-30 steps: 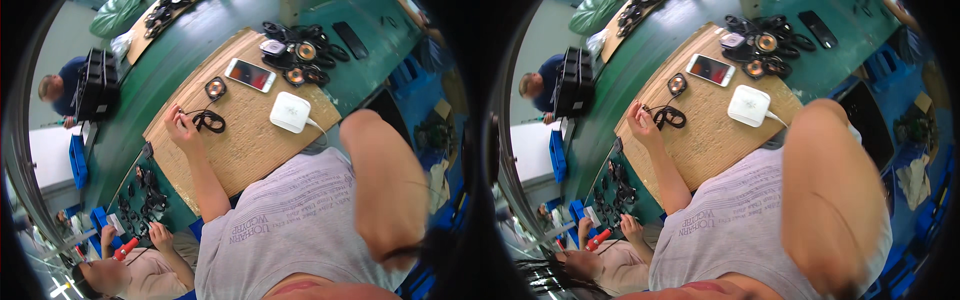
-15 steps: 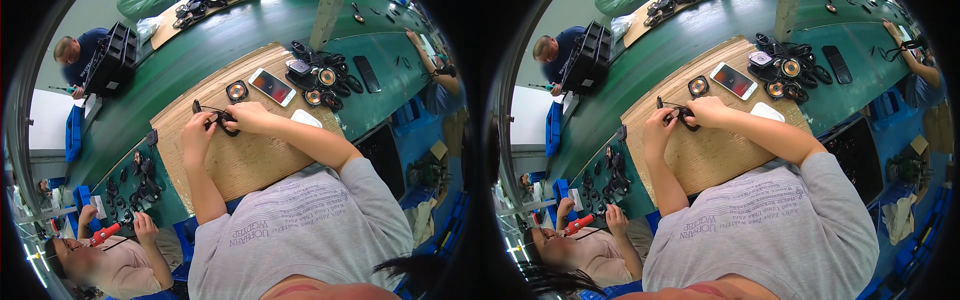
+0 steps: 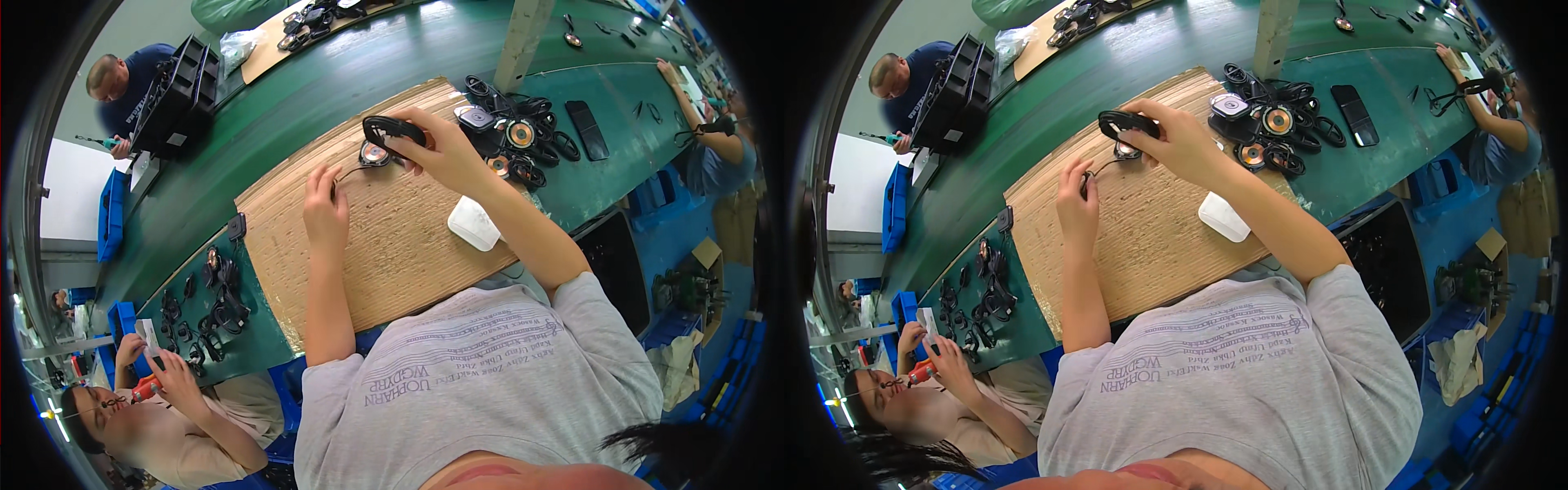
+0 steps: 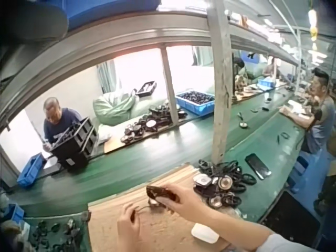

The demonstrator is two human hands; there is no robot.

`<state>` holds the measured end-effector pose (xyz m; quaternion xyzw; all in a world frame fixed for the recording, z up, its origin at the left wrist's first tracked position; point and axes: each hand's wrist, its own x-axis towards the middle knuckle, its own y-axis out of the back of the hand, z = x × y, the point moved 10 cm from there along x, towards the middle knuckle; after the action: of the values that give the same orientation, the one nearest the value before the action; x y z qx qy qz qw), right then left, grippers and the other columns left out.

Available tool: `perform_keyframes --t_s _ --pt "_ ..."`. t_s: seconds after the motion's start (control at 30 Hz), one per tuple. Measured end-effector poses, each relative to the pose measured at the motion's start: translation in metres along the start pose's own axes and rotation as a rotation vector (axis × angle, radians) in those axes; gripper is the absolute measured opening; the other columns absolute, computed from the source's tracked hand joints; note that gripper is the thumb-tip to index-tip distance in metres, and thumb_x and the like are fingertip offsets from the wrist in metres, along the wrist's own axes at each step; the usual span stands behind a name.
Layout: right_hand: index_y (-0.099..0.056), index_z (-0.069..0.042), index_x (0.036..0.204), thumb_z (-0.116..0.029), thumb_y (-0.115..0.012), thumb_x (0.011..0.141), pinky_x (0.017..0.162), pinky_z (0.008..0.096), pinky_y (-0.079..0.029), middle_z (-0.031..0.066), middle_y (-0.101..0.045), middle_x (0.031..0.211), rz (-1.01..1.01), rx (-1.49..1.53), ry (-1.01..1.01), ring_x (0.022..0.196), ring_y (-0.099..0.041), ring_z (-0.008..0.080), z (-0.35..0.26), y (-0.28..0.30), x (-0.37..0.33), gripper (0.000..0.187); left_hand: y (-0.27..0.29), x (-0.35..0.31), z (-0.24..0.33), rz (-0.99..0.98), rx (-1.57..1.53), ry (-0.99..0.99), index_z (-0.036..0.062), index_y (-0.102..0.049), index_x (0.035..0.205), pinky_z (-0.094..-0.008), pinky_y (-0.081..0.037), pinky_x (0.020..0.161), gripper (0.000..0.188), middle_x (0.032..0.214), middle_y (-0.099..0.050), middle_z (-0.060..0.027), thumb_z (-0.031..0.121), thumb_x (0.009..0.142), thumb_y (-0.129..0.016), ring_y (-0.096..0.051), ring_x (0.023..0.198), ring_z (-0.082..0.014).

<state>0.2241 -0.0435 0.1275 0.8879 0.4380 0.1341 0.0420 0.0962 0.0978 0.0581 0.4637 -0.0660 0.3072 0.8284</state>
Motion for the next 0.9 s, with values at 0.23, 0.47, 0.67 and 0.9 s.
perform_keyframes --t_s 0.23,0.47,0.67,0.9 --pt "-0.072 -0.015 0.109 -0.001 -0.071 0.079 0.063 0.0259 -0.049 0.0010 -0.066 0.099 0.044 -0.600 0.509 0.076 -0.059 0.0146 -0.012 -0.009 -0.070 0.034 -0.056 -0.039 0.061 -0.524 -1.560 0.612 -0.0011 -0.049 0.135 -0.0320 -0.056 0.086 0.040 0.118 -0.064 -0.0181 0.018 0.100 -0.053 -0.067 0.098 -0.0242" --pt "-0.070 -0.013 0.110 -0.005 -0.072 0.079 0.077 0.0288 -0.052 0.0020 -0.069 0.115 0.038 -0.403 0.293 0.092 -0.067 0.0174 0.042 0.005 -0.099 0.033 -0.091 -0.068 0.039 -0.228 -1.448 0.625 0.0011 -0.048 0.136 -0.0304 -0.054 0.090 0.045 0.118 -0.063 -0.0169 0.002 0.092 -0.060 -0.064 0.102 -0.0201" --pt "-0.069 -0.012 0.108 -0.014 -0.075 0.078 0.082 0.0291 -0.052 0.0008 -0.068 0.122 0.064 -0.438 0.247 0.104 -0.067 0.0174 0.056 0.009 -0.105 0.030 -0.102 -0.073 0.032 -0.189 -1.496 0.626 0.0019 -0.049 0.135 -0.0291 -0.053 0.091 0.054 0.116 -0.063 -0.0147 -0.009 0.085 -0.064 -0.062 0.105 -0.0187" --pt "-0.071 -0.013 0.097 -0.018 -0.078 0.077 0.080 0.0293 -0.051 0.0016 -0.065 0.111 0.173 -0.498 0.294 0.099 -0.060 0.0199 0.062 0.010 -0.105 0.022 -0.103 -0.074 0.035 -0.139 -1.422 0.534 0.0017 -0.048 0.136 -0.0290 -0.051 0.092 0.058 0.115 -0.063 -0.0134 -0.012 0.082 -0.065 -0.061 0.106 -0.0205"
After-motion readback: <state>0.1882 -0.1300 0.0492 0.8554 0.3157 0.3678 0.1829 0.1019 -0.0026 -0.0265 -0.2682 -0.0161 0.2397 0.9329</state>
